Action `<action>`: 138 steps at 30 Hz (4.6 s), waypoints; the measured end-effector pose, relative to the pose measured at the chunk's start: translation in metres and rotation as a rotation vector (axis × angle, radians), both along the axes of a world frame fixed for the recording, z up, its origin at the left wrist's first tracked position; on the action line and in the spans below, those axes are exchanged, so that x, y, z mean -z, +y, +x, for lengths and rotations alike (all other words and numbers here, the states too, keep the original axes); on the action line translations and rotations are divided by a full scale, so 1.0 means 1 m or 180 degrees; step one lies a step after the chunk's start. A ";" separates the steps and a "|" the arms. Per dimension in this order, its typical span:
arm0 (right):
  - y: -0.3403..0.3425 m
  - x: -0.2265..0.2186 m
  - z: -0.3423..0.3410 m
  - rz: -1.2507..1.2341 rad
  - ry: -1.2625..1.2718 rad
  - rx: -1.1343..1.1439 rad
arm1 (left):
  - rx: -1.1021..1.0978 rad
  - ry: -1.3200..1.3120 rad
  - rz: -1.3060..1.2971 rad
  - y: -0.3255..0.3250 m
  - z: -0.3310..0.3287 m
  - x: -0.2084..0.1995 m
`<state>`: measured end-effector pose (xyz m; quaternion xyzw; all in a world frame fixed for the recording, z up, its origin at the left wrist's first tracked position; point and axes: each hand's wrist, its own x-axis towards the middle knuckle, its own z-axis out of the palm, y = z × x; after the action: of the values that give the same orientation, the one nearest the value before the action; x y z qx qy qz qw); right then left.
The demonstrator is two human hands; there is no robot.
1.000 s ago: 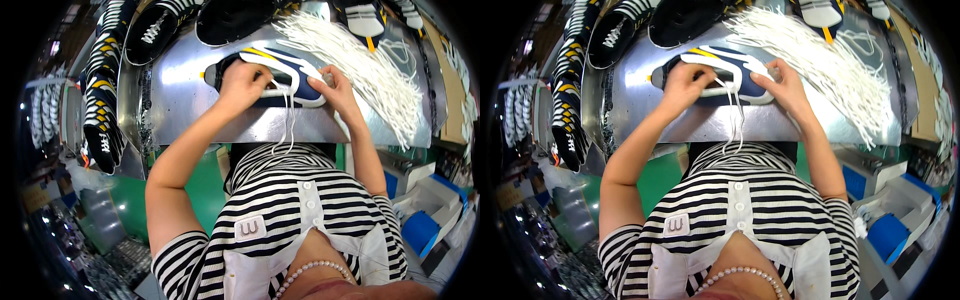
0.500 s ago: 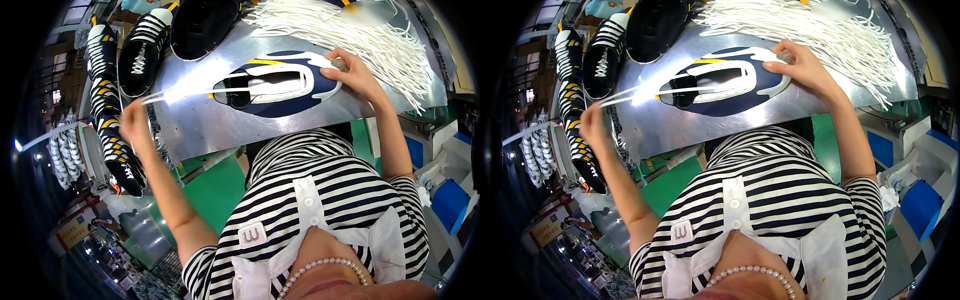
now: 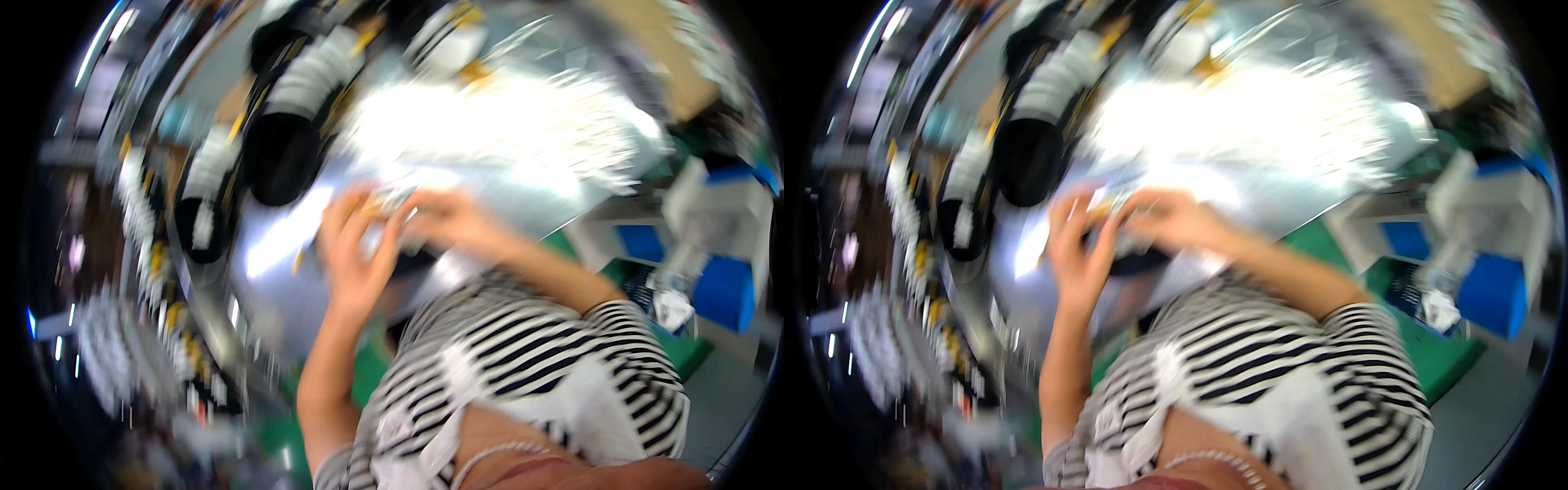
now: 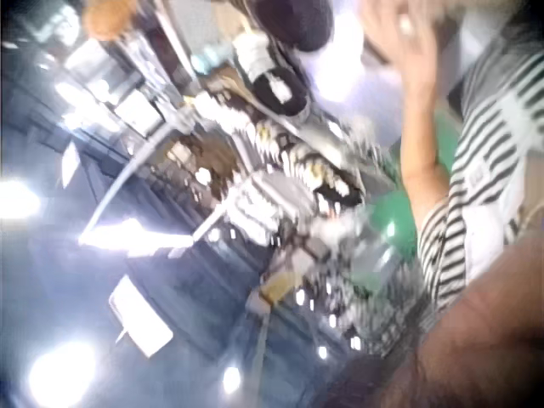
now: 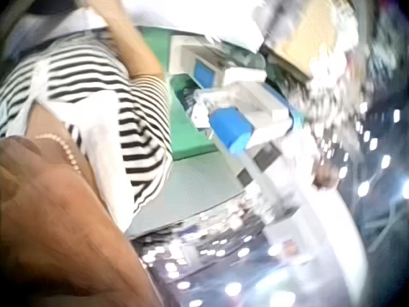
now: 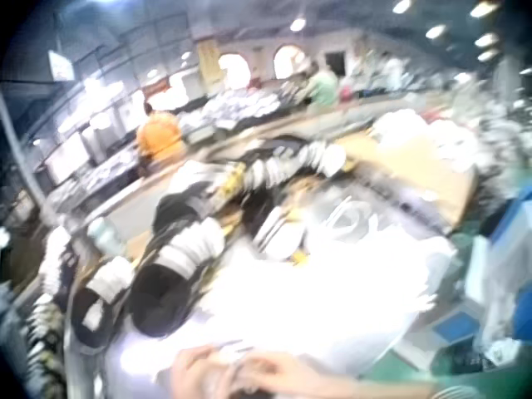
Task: The person laces several shoe components at a workbench, threading white laces through the eyelets of blue and yellow shoe uppers using a small metal hook tool.
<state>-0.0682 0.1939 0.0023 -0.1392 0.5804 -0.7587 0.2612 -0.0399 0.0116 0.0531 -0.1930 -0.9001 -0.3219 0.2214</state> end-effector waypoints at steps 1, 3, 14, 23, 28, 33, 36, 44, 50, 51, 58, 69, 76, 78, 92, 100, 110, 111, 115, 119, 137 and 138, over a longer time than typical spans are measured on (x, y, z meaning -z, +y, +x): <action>-0.005 0.022 0.000 0.0275 0.0272 0.0306 | -0.0050 -0.0394 0.0267 0.001 0.001 0.016; -0.023 -0.004 -0.004 0.1129 0.0846 0.0349 | -0.0256 -0.0687 0.0678 -0.023 0.002 0.024; -0.043 0.027 -0.003 -0.0402 0.0793 0.0076 | -0.0364 -0.0645 0.0592 -0.059 0.038 0.032; -0.051 0.049 0.004 -0.0279 0.0764 0.0346 | -0.0088 -0.4375 0.2550 -0.096 0.004 0.090; -0.061 0.083 0.002 -0.0294 0.0747 0.0666 | -0.0192 -0.3815 0.3069 -0.075 0.015 0.098; -0.028 0.037 0.004 0.0059 0.0250 0.0553 | -0.0556 -0.3338 0.3020 -0.034 0.022 0.060; -0.024 0.021 0.023 0.0469 0.0363 0.0609 | -0.0534 -0.3151 0.3087 -0.031 0.029 0.062; -0.033 0.015 0.031 0.1159 0.0431 0.0361 | -0.0563 -0.2661 0.2539 -0.019 0.051 0.049; -0.026 0.015 0.022 0.1587 0.0603 0.0163 | -0.0598 -0.2263 0.2676 -0.005 0.052 0.043; -0.025 0.014 0.022 0.1512 0.0534 0.0109 | -0.0623 -0.2250 0.2622 -0.005 0.054 0.044; -0.011 0.013 0.028 0.1133 0.1185 0.0298 | -0.0898 -0.1918 0.2393 -0.008 0.054 0.062; -0.015 -0.005 0.010 0.1924 0.1509 -0.0134 | -0.0781 -0.1502 0.1841 -0.011 0.056 0.073; -0.053 0.034 0.006 0.2374 0.2147 -0.0371 | -0.1101 -0.2815 0.1746 -0.023 0.060 0.088; -0.038 0.016 -0.001 0.2556 0.2980 -0.0754 | -0.1034 -0.3170 0.2614 -0.021 0.055 0.062; -0.049 0.070 0.000 0.1220 0.2296 0.0943 | -0.0229 -0.2932 0.1185 -0.042 0.020 0.050; -0.047 0.077 0.004 0.1306 0.2093 0.0819 | -0.0923 -0.2984 0.2692 -0.027 0.017 0.079; -0.054 0.077 -0.012 0.1862 0.2101 0.0752 | -0.0479 -0.3619 0.3067 -0.029 0.011 0.050; -0.052 0.071 -0.010 0.1836 0.2038 0.0786 | -0.0488 -0.3558 0.3263 -0.033 0.020 0.050; -0.051 0.060 -0.001 0.1914 0.2005 0.0953 | 0.0861 -0.4159 0.4504 -0.084 0.052 0.058; -0.070 0.080 -0.012 0.1923 0.1586 0.0804 | 0.1661 -0.1855 0.4682 -0.124 0.075 -0.042; -0.011 0.014 0.030 0.0776 0.0852 0.0567 | -0.0488 -0.1090 0.0489 -0.016 0.067 0.046; -0.008 0.014 0.037 0.0723 0.0633 0.0512 | -0.0381 -0.1225 0.0842 -0.016 0.068 0.041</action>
<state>-0.0310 0.1860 -0.0117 -0.1363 0.6946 -0.6892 0.1549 0.0285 -0.0041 0.0116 -0.0437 -0.8855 -0.4541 0.0877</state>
